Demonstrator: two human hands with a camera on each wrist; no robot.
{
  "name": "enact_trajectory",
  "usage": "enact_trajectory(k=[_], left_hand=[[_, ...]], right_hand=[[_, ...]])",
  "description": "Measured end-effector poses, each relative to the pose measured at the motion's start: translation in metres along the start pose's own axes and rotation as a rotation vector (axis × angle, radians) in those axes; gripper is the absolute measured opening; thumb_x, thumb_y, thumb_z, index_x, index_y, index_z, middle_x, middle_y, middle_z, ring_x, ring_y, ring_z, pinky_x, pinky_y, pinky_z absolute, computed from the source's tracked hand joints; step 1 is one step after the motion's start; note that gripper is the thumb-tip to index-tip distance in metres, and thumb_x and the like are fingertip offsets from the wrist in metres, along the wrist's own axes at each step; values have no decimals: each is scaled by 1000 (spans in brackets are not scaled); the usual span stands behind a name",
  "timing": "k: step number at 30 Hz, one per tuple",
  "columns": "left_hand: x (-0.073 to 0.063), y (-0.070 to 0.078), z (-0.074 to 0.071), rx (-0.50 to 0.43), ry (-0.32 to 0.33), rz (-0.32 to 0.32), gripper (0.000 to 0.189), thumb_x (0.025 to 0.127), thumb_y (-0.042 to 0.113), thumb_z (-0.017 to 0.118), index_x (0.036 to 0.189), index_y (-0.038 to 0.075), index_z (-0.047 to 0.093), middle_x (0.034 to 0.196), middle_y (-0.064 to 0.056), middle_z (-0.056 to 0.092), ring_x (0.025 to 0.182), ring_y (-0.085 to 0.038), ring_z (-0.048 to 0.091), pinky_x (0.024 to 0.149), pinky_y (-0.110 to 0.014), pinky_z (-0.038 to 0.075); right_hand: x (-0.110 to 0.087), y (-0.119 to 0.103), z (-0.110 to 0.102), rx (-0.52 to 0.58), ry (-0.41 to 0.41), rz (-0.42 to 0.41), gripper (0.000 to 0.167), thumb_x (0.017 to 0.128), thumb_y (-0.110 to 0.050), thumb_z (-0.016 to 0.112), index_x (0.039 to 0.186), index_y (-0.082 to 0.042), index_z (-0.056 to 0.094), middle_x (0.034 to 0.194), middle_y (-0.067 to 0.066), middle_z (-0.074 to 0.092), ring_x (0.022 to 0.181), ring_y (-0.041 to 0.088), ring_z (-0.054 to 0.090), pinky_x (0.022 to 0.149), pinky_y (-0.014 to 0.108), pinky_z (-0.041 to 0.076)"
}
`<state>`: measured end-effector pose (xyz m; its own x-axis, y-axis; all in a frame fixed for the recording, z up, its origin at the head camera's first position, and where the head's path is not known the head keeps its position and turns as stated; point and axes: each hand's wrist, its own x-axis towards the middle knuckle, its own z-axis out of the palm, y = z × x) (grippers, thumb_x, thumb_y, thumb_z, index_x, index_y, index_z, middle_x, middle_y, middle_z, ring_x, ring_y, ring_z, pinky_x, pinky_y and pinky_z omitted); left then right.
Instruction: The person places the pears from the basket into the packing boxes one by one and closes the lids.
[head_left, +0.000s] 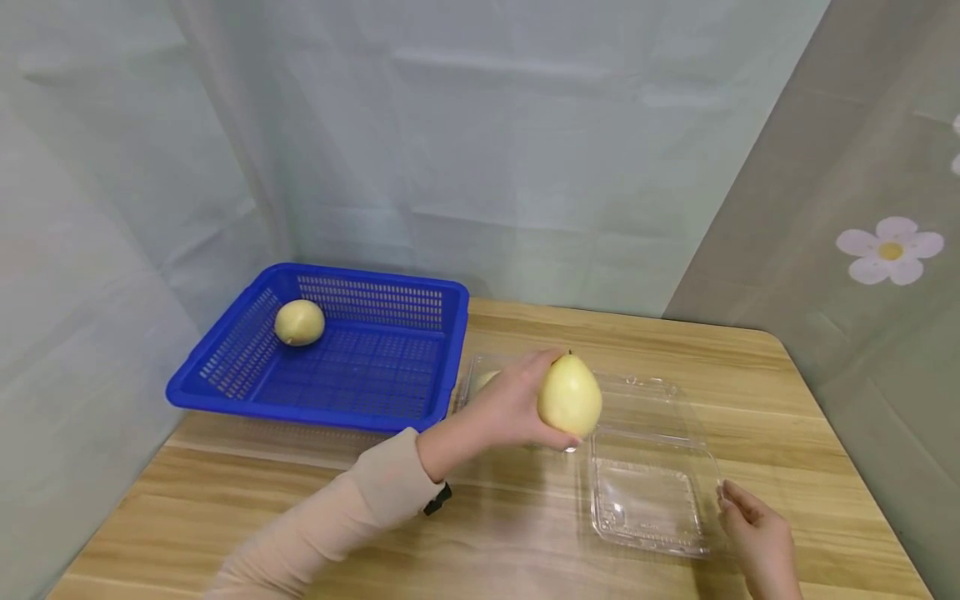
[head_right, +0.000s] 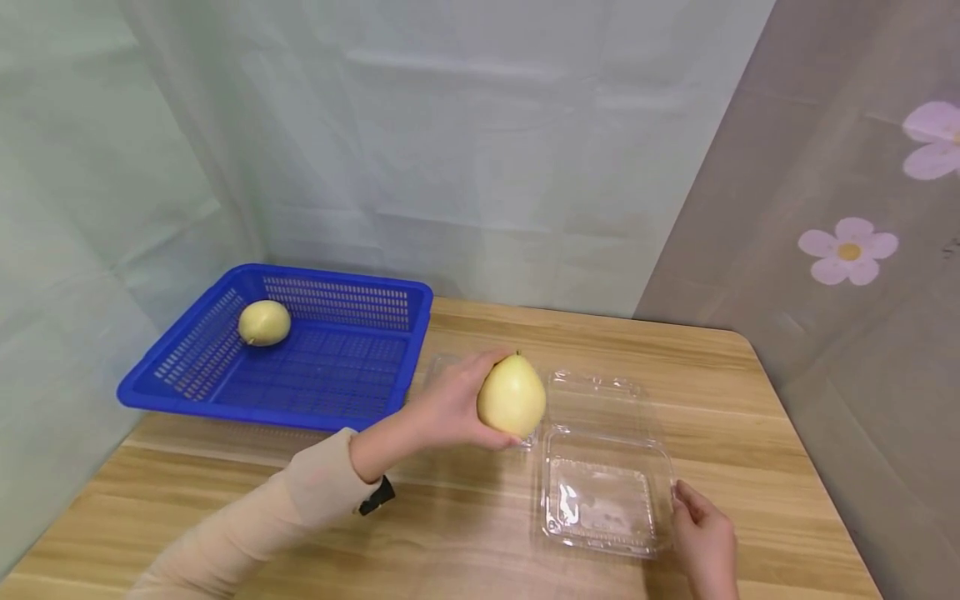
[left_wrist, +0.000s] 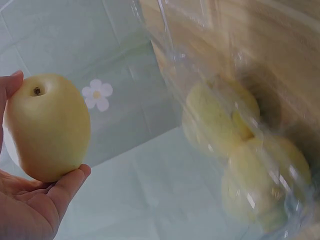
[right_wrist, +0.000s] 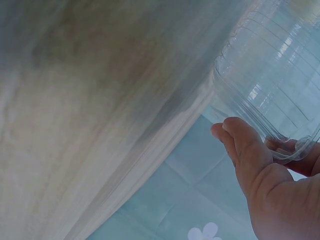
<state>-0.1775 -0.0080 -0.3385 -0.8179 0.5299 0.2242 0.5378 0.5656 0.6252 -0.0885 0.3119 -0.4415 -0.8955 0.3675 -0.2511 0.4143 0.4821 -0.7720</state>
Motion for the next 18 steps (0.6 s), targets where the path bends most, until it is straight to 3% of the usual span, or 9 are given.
enact_trajectory(k=[18], left_hand=[[2,11,38,-11,-68,-68,101,61,45,85,142,9,37,136,-5,51,114,-18,57,93,-31,50]], right_hand=[[-2,-3,0,-8,6,20,45,96,-5,40,137,11,38,138,24,43,85,-13,53,71,5,48]])
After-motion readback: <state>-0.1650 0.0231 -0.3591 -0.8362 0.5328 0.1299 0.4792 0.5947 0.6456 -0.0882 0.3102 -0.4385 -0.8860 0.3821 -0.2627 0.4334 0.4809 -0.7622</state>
